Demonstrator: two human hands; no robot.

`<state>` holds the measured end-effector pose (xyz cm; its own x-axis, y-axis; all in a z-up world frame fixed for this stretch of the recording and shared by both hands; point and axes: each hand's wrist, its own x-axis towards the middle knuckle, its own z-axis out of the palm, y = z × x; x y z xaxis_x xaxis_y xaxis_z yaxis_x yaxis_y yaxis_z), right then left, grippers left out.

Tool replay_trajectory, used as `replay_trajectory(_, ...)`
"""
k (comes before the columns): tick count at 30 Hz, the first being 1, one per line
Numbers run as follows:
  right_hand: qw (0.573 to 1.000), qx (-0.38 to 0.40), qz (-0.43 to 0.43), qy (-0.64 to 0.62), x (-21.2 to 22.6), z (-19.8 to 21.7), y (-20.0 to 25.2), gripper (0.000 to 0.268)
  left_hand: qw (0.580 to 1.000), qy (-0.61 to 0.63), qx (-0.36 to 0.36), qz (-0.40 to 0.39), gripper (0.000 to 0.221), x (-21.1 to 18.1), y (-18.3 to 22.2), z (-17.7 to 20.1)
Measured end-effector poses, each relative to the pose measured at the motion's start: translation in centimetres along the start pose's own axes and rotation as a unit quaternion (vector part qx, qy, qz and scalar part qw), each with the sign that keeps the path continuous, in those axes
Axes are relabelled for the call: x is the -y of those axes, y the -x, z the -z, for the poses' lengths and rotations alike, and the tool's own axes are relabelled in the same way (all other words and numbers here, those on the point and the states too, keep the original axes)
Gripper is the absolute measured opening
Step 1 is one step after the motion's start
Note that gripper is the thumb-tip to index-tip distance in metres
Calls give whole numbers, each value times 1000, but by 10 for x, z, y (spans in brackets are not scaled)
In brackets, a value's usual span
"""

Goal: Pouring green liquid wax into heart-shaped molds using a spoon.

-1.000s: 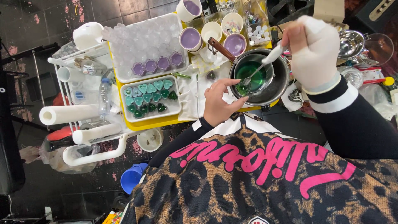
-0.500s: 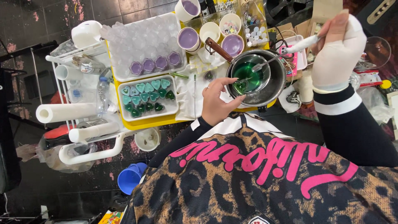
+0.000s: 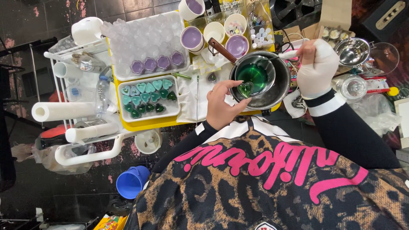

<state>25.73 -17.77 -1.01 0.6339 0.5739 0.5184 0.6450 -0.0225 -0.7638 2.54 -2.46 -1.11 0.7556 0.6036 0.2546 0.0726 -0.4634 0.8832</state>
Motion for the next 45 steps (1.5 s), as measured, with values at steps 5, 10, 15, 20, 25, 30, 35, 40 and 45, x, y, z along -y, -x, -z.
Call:
replay_trajectory(5,997,-35,-62,-11,7,-6,-3,47,1000,11,-3,-9,47,-1,-1,1)
replay_trajectory(10,993,-57,-96,-26,-4,-9,4,48,1000,16,6,-9,46,-1,-2,6)
replay_trajectory(15,993,-60,-105,-11,-3,-14,13,48,1000,12,14,-8,47,0,-4,12)
replay_trajectory(20,985,-75,-157,8,16,-25,16,45,1000,12,21,-5,47,4,-2,18)
replay_trajectory(25,977,-109,-178,33,2,-32,24,40,999,-18,32,-2,48,6,1,29)
replay_trajectory(30,962,-112,-249,3,-4,-34,25,37,999,-1,42,-5,48,10,-1,38)
replay_trajectory(35,955,-99,-281,-2,-3,-33,23,37,999,9,44,-11,47,12,1,46)
replay_trajectory(40,943,-101,-315,-27,-15,-31,20,36,999,21,45,-12,47,17,0,52)
replay_trajectory(45,916,-122,-370,-95,-12,-30,15,36,999,14,45,-16,48,19,0,56)
